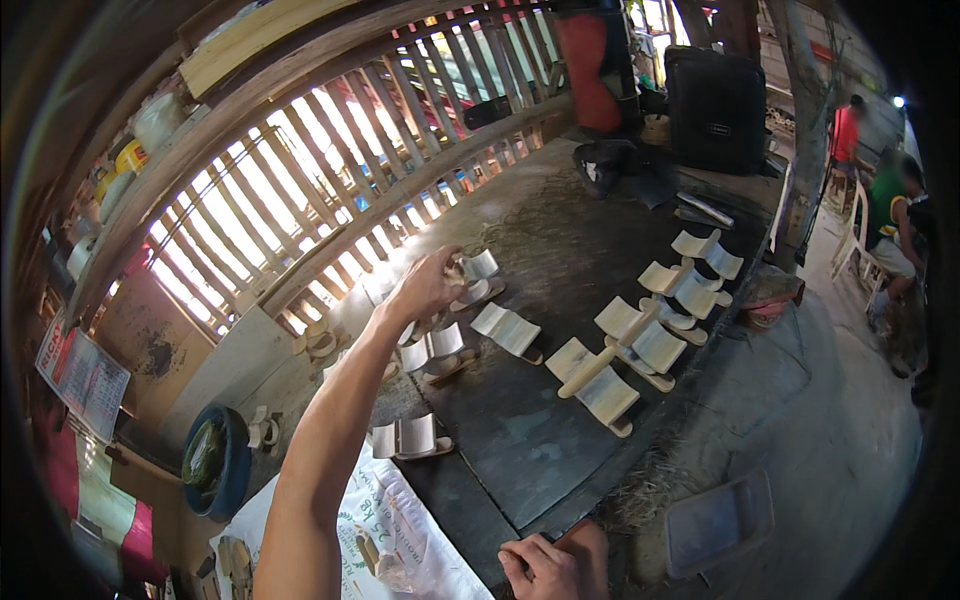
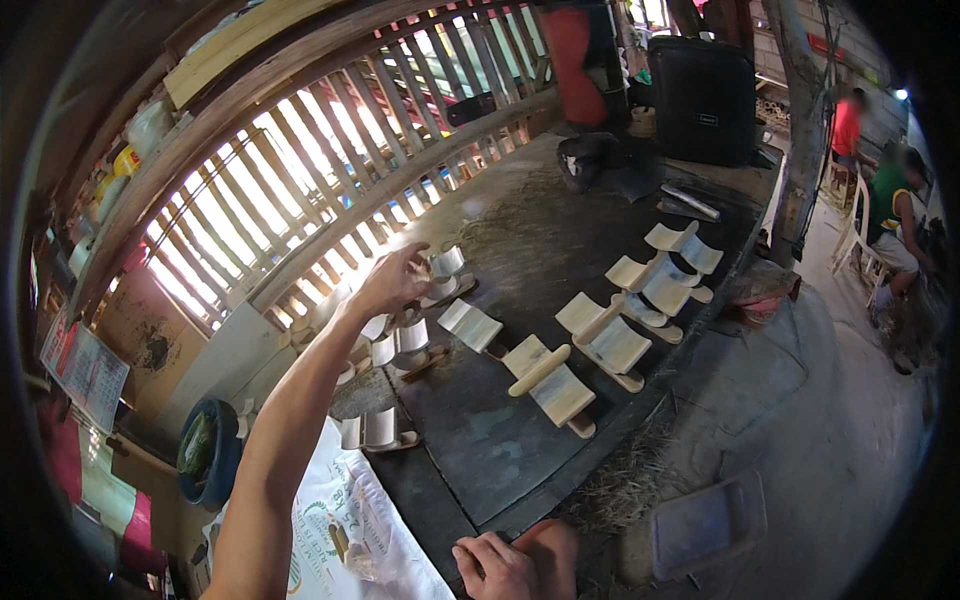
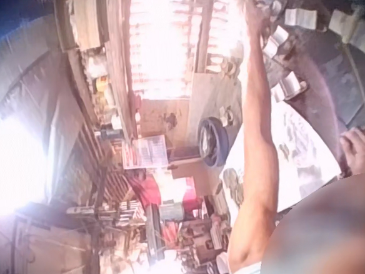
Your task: The person assembles small curved wooden pieces by hand, joining them into pairs and arranging them on a workbench. The person repeatedly picks up pieces, aligns them, and places the assembled units in rows on the table.
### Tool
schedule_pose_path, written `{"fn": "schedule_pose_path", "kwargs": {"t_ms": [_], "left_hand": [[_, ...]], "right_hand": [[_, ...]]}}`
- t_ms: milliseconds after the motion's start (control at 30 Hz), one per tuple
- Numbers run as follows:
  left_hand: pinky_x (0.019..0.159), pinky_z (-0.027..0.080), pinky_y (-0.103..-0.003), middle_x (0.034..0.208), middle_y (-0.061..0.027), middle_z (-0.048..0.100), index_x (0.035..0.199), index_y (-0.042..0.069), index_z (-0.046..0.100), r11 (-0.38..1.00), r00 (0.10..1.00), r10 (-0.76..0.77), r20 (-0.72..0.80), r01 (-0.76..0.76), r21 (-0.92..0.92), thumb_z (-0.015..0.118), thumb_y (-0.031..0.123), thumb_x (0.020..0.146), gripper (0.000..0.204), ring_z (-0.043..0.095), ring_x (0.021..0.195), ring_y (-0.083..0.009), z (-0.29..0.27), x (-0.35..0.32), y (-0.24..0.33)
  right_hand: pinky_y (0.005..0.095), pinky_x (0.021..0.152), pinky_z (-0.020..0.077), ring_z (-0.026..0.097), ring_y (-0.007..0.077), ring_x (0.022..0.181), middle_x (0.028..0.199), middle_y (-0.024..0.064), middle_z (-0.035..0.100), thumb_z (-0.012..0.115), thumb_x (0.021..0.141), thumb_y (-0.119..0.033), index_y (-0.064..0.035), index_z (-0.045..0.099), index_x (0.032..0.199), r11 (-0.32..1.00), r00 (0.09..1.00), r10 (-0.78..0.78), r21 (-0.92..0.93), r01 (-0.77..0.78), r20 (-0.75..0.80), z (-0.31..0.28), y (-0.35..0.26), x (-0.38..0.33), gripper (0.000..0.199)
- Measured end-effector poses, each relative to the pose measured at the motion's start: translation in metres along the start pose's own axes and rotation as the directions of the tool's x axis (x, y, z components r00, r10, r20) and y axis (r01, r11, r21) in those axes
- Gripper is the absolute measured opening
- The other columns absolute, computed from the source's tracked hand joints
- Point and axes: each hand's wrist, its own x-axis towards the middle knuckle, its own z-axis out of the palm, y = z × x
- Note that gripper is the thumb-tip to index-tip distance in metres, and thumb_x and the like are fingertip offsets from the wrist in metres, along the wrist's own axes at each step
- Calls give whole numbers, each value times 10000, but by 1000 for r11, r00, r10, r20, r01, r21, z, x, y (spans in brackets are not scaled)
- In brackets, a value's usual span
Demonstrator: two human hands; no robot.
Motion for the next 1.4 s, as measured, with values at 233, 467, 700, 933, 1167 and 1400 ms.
{"fn": "schedule_pose_path", "kwargs": {"t_ms": [233, 467, 700, 933, 1167, 1400], "left_hand": [[1021, 522, -426, 1288, -170, 713, 1515, 69, 527, 999, 992, 1, -129, -8, -53, 786, 169, 845, 725, 682, 1128, -298, -65, -27, 29], [1050, 494, -456, 1291, -178, 680, 1457, 54, 569, 991, 931, 66, -359, -20, 129, 805, 185, 857, 658, 651, 1163, -350, -153, -212, 83], [1015, 507, -415, 1237, -141, 711, 1418, 45, 603, 983, 967, -179, -183, 181, -8, 889, 110, 754, 726, 668, 1096, -305, -172, -446, 111], [995, 483, -437, 1229, -169, 688, 1427, 30, 592, 898, 907, -416, -64, 398, -186, 858, 140, 807, 683, 617, 1120, -356, -113, -596, 122], [1084, 467, -432, 1339, -152, 649, 1462, 10, 556, 877, 876, -466, -125, 439, -197, 843, 96, 823, 706, 568, 1232, -357, -62, -636, 116], [1053, 493, -377, 1339, -155, 615, 1472, -18, 541, 701, 709, -646, -284, 403, -588, 767, 30, 892, 624, 592, 1181, -261, -42, -654, 105]], "right_hand": [[436, 702, 548, 687, 394, 829, 910, 178, 683, 710, 966, -65, -8, 692, 1008, 1000, 1000, -22, -18, 22, 2, 2, 2, -1, 74], [440, 696, 545, 679, 382, 808, 861, 170, 676, 718, 932, -45, -7, 693, 993, 994, 996, -91, -57, 89, -22, 5, 4, -3, 75], [318, 551, 431, 555, 153, 588, 801, 103, 660, 761, 921, -81, -2, 741, 982, 991, 1000, 3, -133, -1, 11, 4, 3, -4, 103], [346, 631, 473, 568, 213, 658, 840, 111, 637, 729, 951, -76, 2, 705, 1055, 940, 993, -121, -321, 119, 16, 28, -69, -11, 132], [275, 671, 463, 555, 108, 762, 984, 60, 640, 779, 931, -112, 33, 630, 1302, 990, 776, 59, 62, -126, 628, 136, -105, -66, 426], [248, 695, 450, 490, 68, 770, 923, -5, 608, 806, 944, -192, 36, 638, 1295, 903, 641, 248, 67, -425, 727, 183, -83, -79, 451]]}}
